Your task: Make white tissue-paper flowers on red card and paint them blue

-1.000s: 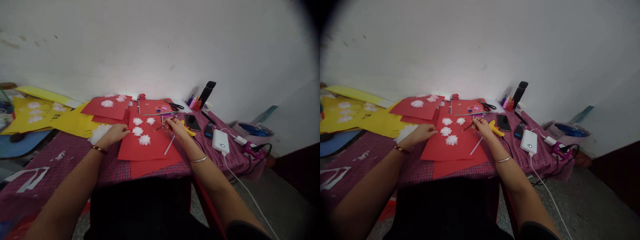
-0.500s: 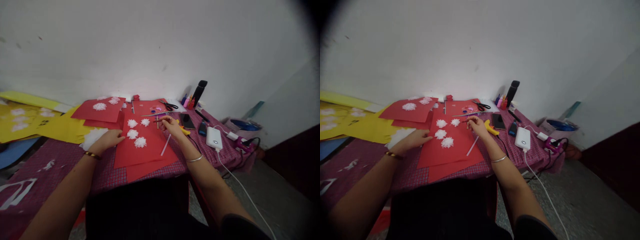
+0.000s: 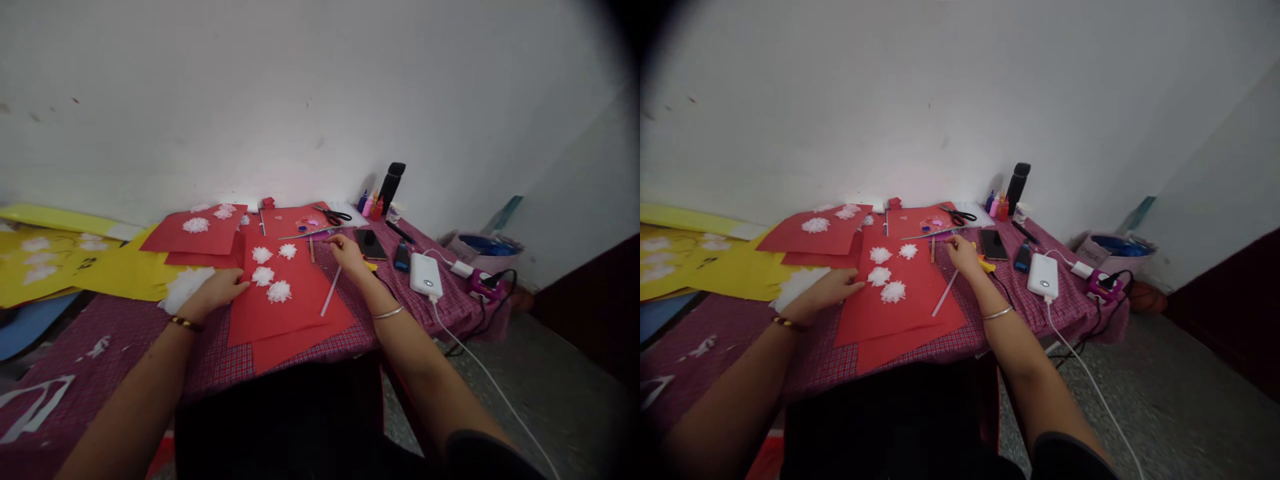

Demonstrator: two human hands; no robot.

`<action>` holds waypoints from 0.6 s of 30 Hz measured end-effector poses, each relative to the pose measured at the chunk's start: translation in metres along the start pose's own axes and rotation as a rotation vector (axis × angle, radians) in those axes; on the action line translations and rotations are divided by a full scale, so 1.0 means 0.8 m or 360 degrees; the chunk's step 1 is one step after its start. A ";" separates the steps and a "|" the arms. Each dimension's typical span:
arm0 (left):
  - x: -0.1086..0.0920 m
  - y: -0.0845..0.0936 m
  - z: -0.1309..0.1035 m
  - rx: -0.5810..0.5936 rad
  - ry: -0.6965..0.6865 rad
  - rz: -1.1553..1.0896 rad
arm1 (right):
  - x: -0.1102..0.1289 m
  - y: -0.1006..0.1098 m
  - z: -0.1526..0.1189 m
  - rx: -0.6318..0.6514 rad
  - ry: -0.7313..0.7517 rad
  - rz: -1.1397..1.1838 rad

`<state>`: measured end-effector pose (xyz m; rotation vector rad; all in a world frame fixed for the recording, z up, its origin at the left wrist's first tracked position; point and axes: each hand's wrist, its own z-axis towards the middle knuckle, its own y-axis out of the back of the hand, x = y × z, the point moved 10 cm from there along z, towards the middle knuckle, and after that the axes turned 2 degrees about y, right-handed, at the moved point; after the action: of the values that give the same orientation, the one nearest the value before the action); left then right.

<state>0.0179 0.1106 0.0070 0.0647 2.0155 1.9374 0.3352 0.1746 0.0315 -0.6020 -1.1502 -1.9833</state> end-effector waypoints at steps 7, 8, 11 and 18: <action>0.002 -0.002 0.002 -0.0003 -0.0008 0.0015 | -0.025 0.030 0.013 -0.0193 -0.0116 -0.0043; 0.001 -0.002 0.002 -0.0002 -0.0009 0.0014 | -0.026 0.028 0.013 -0.0153 -0.0113 -0.0089; -0.001 -0.001 0.001 0.0008 -0.0005 0.0008 | -0.022 0.014 0.007 0.0054 -0.0062 -0.0272; 0.002 -0.002 0.000 0.0006 0.0036 0.0015 | 0.023 -0.031 0.006 0.0370 0.0126 -0.0865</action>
<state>0.0166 0.1111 0.0054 0.0531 2.0368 1.9488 0.3046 0.1795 0.0336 -0.0879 -1.5876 -2.2388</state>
